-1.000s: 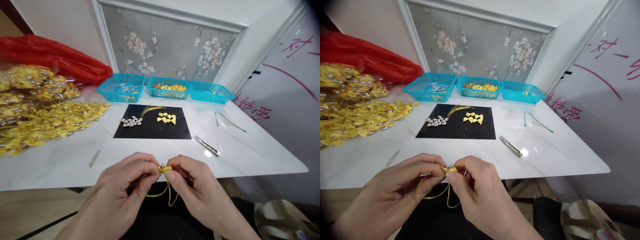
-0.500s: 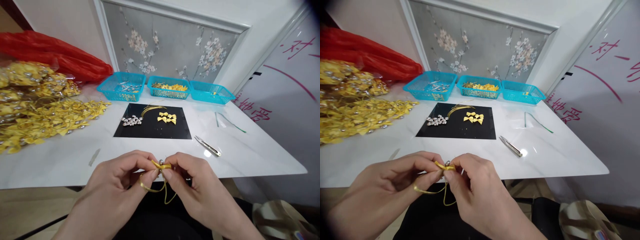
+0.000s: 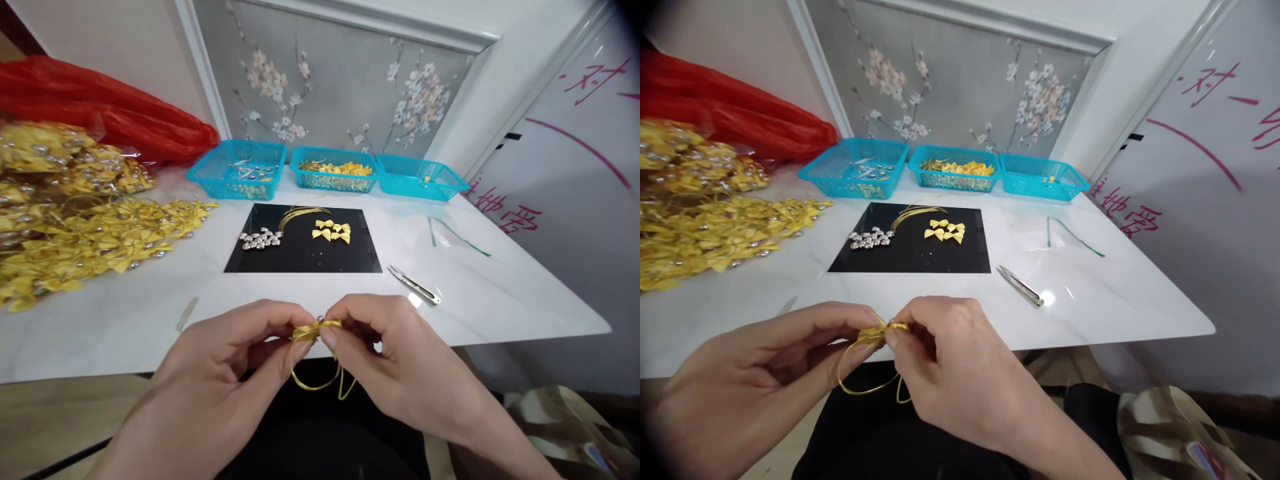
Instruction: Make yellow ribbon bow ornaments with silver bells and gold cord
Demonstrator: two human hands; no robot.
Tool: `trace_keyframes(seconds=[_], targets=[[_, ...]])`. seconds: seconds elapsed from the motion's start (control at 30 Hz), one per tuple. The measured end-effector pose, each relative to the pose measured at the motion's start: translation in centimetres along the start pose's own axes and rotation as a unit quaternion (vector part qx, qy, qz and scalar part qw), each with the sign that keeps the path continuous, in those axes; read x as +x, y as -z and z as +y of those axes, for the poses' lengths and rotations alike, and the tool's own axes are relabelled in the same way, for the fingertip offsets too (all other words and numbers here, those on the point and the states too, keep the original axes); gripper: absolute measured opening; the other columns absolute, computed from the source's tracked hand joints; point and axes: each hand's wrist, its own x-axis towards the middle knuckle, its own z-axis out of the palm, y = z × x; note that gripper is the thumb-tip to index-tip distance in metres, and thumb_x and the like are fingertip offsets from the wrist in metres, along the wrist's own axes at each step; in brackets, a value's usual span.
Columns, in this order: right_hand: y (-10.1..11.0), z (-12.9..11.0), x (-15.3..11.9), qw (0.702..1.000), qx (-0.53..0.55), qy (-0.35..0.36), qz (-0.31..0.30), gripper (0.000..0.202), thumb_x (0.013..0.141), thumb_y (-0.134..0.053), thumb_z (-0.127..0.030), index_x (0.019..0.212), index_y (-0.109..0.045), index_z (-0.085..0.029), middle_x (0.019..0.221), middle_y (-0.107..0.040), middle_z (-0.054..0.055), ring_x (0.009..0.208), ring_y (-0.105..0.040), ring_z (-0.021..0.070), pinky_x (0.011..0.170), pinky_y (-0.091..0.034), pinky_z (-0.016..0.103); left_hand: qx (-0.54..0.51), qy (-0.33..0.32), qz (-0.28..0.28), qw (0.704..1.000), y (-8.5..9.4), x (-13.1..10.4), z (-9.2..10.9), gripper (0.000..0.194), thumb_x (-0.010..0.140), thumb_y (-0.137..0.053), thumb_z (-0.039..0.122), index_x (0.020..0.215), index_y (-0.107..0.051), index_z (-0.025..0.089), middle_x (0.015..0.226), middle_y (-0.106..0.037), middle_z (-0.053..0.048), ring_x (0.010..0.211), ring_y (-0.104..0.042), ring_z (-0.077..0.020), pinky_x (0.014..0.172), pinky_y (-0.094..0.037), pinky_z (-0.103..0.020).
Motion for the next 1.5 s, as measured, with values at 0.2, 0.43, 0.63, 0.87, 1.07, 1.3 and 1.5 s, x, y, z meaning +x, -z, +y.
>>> trace_keyframes(seconds=[0.2,0.43,0.63,0.87,1.07,1.3,1.5], targets=[[0.1,0.0,-0.2,1.000,-0.010,-0.008,-0.014,0.021,0.097,-0.054,-0.020,0.080,-0.065,-0.019,0.063,-0.055,-0.007,0.055,-0.046,0.0068,0.050,-0.033,0.022,0.080,-0.093,0.013,0.992,-0.1,0.3,0.0,0.020,0.087,-0.068,0.017,0.088,-0.077,0.036,0.088,-0.081,0.011,0.074,-0.074,-0.0109,0.068,-0.057,-0.012],[0.2,0.1,-0.2,1.000,-0.023,-0.007,-0.017,0.021,0.095,-0.055,-0.016,0.075,-0.062,-0.019,0.060,-0.051,-0.008,0.054,-0.042,0.0068,0.050,-0.031,0.023,0.103,-0.137,-0.002,0.985,-0.1,0.6,0.3,0.022,0.089,-0.065,0.014,0.085,-0.073,0.034,0.084,-0.080,0.012,0.071,-0.073,-0.0077,0.067,-0.055,-0.009],[0.3,0.1,-0.5,0.999,-0.033,0.002,-0.013,0.022,0.098,-0.054,-0.020,0.079,-0.066,-0.019,0.062,-0.056,-0.007,0.054,-0.045,0.0068,0.051,-0.032,0.022,0.085,-0.131,0.010,0.988,-0.3,0.6,0.0,0.023,0.087,-0.064,0.012,0.083,-0.073,0.033,0.087,-0.081,0.010,0.074,-0.076,-0.0102,0.067,-0.058,-0.012],[0.0,0.0,-0.7,0.996,-0.084,0.029,0.012,0.022,0.096,-0.057,-0.015,0.076,-0.062,-0.018,0.064,-0.056,-0.006,0.057,-0.047,0.0070,0.055,-0.032,0.023,0.074,-0.128,0.009,0.989,-0.3,0.8,0.3,0.023,0.086,-0.064,0.013,0.079,-0.075,0.032,0.083,-0.080,0.010,0.070,-0.075,-0.0090,0.063,-0.058,-0.010],[0.3,-0.2,-0.5,0.994,-0.105,0.025,0.008,0.020,0.096,-0.057,-0.014,0.078,-0.064,-0.019,0.065,-0.058,-0.005,0.059,-0.049,0.0089,0.056,-0.033,0.024,0.067,-0.084,-0.018,0.994,-0.3,0.7,-0.2,0.022,0.084,-0.067,0.015,0.080,-0.079,0.034,0.093,-0.081,0.008,0.076,-0.077,-0.0121,0.066,-0.061,-0.011],[0.1,-0.4,-0.6,0.990,-0.132,0.043,0.021,0.021,0.098,-0.053,-0.012,0.079,-0.060,-0.019,0.069,-0.057,-0.004,0.062,-0.051,0.0105,0.058,-0.033,0.025,0.021,-0.031,-0.081,0.996,0.5,1.1,0.2,0.013,0.091,-0.064,0.027,0.090,-0.076,0.030,0.079,-0.080,0.004,0.061,-0.075,-0.0146,0.051,-0.060,-0.014],[-0.3,-0.5,-0.7,0.983,-0.172,0.055,0.030,0.022,0.100,-0.049,-0.014,0.083,-0.062,-0.018,0.072,-0.059,-0.001,0.063,-0.052,0.0127,0.059,-0.031,0.029,0.073,-0.043,-0.037,0.996,0.1,0.4,0.3,0.015,0.089,-0.065,0.025,0.097,-0.075,0.032,0.088,-0.081,0.005,0.075,-0.078,-0.0144,0.069,-0.063,-0.016]])
